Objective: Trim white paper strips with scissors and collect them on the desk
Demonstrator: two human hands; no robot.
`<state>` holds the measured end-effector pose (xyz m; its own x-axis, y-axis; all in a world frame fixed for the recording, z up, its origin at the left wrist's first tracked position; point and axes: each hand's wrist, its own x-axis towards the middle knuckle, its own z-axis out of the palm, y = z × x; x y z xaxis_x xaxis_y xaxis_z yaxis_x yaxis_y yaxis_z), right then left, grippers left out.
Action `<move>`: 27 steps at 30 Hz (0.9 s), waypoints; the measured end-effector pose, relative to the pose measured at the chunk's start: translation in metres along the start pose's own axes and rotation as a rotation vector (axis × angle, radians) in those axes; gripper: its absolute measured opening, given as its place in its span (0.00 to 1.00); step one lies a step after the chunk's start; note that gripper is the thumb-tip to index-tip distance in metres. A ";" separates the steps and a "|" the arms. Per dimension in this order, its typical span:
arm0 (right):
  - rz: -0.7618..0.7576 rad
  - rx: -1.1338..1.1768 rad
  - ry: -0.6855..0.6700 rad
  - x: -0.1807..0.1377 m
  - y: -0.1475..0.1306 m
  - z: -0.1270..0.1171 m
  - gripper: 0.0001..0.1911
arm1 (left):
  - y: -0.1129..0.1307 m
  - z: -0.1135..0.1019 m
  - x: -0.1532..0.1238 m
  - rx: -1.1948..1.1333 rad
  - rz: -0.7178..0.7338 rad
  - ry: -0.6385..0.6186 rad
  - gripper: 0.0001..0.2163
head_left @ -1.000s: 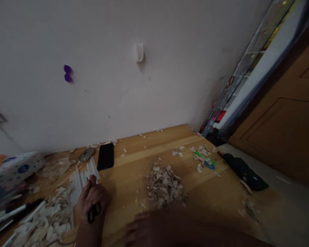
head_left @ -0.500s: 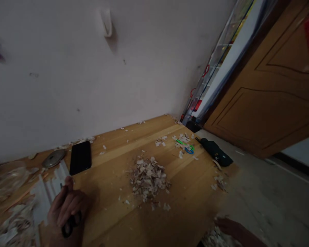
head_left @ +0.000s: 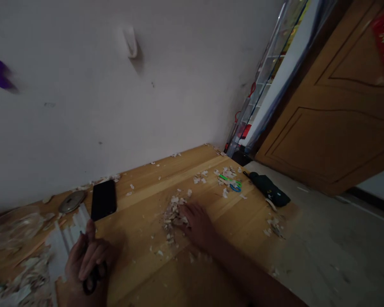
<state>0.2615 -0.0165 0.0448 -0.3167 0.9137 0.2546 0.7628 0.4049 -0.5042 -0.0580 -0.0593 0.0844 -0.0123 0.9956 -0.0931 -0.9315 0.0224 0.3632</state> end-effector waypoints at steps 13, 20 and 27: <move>0.563 1.283 0.137 0.001 0.018 -0.078 0.37 | -0.006 0.013 0.000 0.062 0.093 0.143 0.16; 0.390 1.359 0.210 -0.014 0.063 -0.091 0.36 | -0.008 0.011 0.000 -0.032 0.054 0.051 0.15; 0.430 0.939 0.284 -0.058 0.106 -0.064 0.32 | 0.000 -0.016 0.012 -0.008 -0.037 -0.218 0.17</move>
<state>0.3971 -0.0290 0.0295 0.1108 0.9935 0.0262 0.0015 0.0262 -0.9997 -0.0640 -0.0483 0.0689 0.1005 0.9902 0.0967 -0.9328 0.0599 0.3555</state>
